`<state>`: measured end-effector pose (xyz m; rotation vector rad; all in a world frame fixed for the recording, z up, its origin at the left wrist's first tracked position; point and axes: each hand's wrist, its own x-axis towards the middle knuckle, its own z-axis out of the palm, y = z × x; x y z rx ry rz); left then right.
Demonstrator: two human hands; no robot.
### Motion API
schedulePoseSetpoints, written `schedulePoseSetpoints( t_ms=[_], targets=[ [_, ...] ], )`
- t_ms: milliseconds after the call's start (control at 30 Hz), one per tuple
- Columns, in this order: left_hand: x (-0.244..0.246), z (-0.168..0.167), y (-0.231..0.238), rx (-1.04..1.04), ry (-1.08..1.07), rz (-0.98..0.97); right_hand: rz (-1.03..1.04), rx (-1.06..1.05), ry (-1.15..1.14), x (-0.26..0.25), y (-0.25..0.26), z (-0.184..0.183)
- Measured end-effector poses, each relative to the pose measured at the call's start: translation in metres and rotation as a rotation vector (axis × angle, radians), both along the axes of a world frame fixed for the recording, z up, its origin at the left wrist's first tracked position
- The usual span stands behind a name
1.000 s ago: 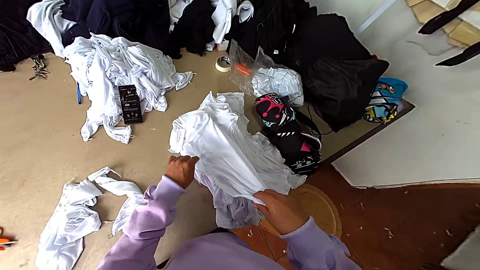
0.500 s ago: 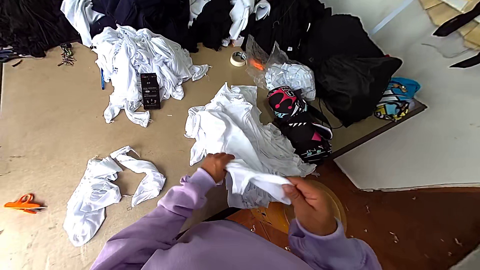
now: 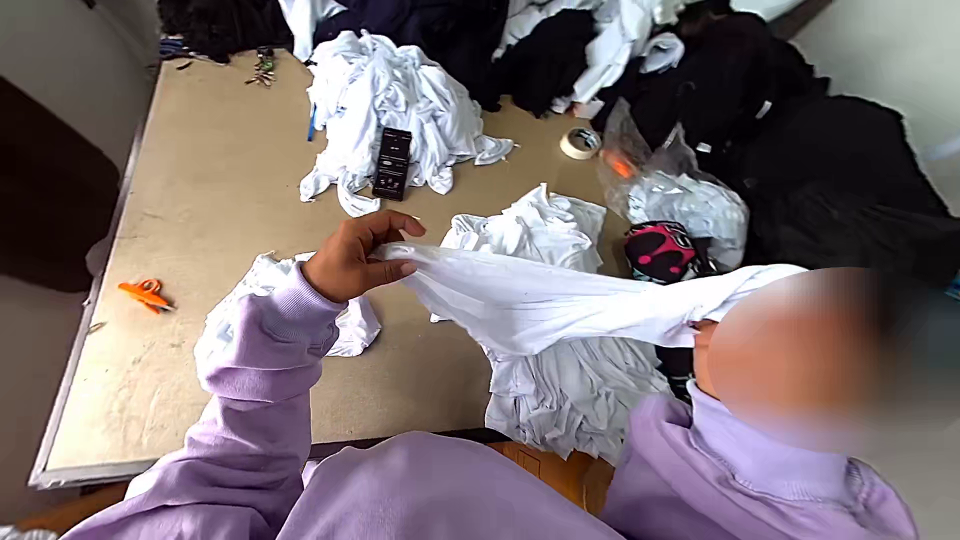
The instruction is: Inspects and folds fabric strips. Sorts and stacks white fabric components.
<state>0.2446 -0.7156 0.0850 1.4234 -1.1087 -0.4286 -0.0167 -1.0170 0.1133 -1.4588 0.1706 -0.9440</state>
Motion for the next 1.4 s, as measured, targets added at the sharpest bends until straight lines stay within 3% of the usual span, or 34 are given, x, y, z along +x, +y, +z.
schedulePoseSetpoints(
  t_ms=[233, 400, 500, 567, 667, 767, 833, 967, 1033, 1100, 1167, 1233, 1300, 1400],
  targets=[
    [-0.027, -0.002, 0.092, -0.020, 0.096, 0.218, 0.149, 0.199, -0.091, 0.069, 0.003, -0.013],
    [-0.062, -0.020, 0.150, 0.053, 0.183, 0.449, 0.003, 0.477, 0.086, 0.110, 0.093, 0.048],
    [-0.089, -0.030, 0.180, 0.084, 0.254, 0.580, -0.082, 0.546, 0.213, 0.137, 0.079, 0.037],
    [-0.109, -0.035, 0.197, 0.101, 0.314, 0.667, -0.020, 0.560, 0.204, 0.154, 0.062, 0.014],
    [-0.136, -0.041, 0.216, 0.116, 0.386, 0.759, 0.248, 0.464, 0.045, 0.172, 0.054, -0.027],
    [-0.154, -0.050, 0.229, 0.076, 0.412, 0.790, 0.495, 0.200, -0.022, 0.158, 0.154, -0.027],
    [-0.162, -0.056, 0.244, 0.047, 0.404, 0.721, 0.816, 0.002, -0.011, 0.127, 0.229, -0.038],
    [-0.165, -0.076, 0.281, 0.140, 0.538, 0.591, 1.588, -0.606, 0.250, 0.091, 0.290, -0.072],
    [-0.164, -0.090, 0.300, 0.478, 0.580, 0.576, 1.730, -0.671, 0.513, 0.089, 0.292, -0.092],
    [-0.152, -0.103, 0.312, 1.043, 0.565, 0.432, 1.548, -0.660, 0.786, 0.092, 0.281, -0.117],
    [-0.138, -0.120, 0.317, 1.382, 0.522, 0.295, 1.144, -0.643, 0.958, 0.103, 0.264, -0.142],
    [-0.129, -0.130, 0.319, 1.344, 0.396, 0.314, 0.727, -0.649, 1.021, 0.130, 0.248, -0.161],
    [-0.115, -0.131, 0.311, 1.117, 0.255, 0.386, 0.430, -0.673, 1.052, 0.165, 0.236, -0.175],
    [-0.086, -0.124, 0.283, 0.846, 0.076, 0.388, 0.249, -0.511, 1.245, 0.210, 0.234, -0.194]
  ],
)
